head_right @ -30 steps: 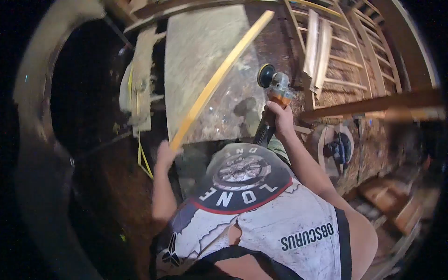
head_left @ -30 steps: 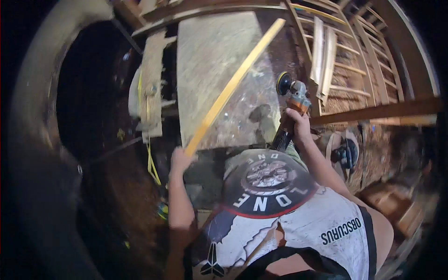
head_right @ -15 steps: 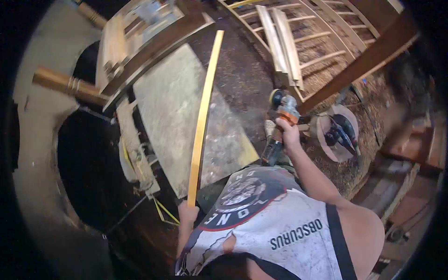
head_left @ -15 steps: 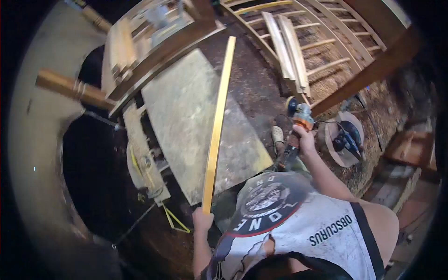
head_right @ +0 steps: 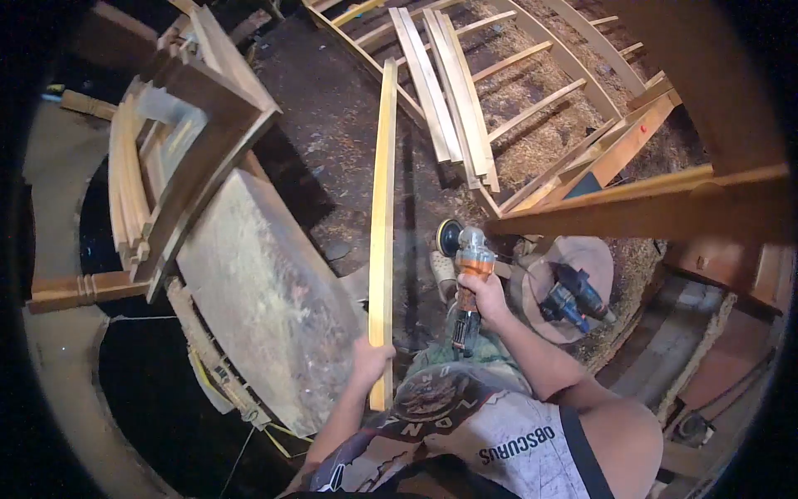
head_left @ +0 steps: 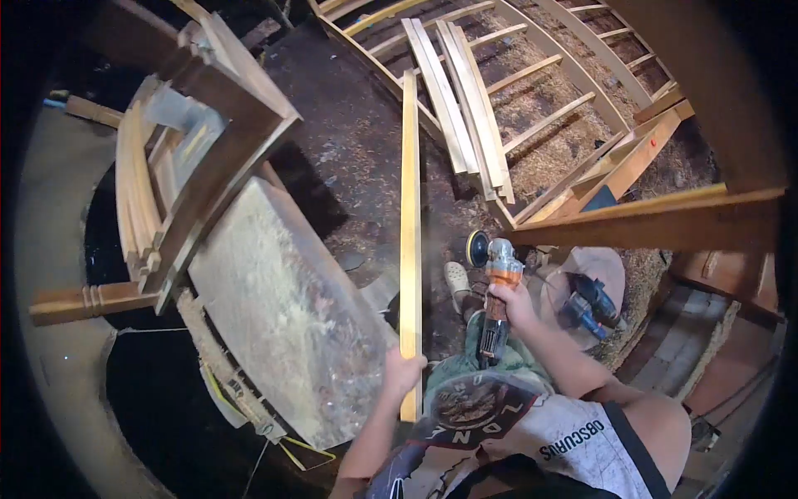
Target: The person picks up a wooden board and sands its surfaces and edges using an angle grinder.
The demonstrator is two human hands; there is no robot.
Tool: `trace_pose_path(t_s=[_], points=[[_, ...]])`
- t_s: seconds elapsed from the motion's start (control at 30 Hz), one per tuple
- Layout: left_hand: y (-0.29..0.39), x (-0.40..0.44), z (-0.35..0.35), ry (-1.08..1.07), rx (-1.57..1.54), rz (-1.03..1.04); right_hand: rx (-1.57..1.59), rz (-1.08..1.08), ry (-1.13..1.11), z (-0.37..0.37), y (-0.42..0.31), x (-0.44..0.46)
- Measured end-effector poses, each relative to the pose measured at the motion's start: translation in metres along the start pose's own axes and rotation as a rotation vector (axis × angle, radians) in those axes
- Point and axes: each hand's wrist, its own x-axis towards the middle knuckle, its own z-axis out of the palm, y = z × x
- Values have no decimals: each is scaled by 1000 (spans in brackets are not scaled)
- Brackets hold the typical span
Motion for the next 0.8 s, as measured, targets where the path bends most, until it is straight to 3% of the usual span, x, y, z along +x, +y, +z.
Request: trace_pose_path(t_s=[0.07,0.13,0.33,0.43,0.47,0.53,0.57,0.63,0.73,0.8], points=[[50,44,13,72,-124,41,72,73,-2,-5,-23,12],[47,116,34,7,-120,114,62,66,51,-12,-29,24],[37,278,87,-369,-547,7,-3,101,74,-45,-31,58],[5,311,103,-530,-841,-321,-82,117,71,-53,-27,70],[-5,315,107,-542,-786,-270,-120,96,64,-55,-25,73],[-16,329,129,-118,-398,-358,-148,125,41,-61,-26,78],[-19,333,137,-122,-396,-370,-120,162,26,-56,-32,77],[-21,342,155,-126,38,-114,-94,197,19,-54,-31,81],[-33,395,199,4,-1,-16,-65,135,45,-55,-24,84],[53,406,171,-179,-273,83,-5,191,61,-50,-34,83]])
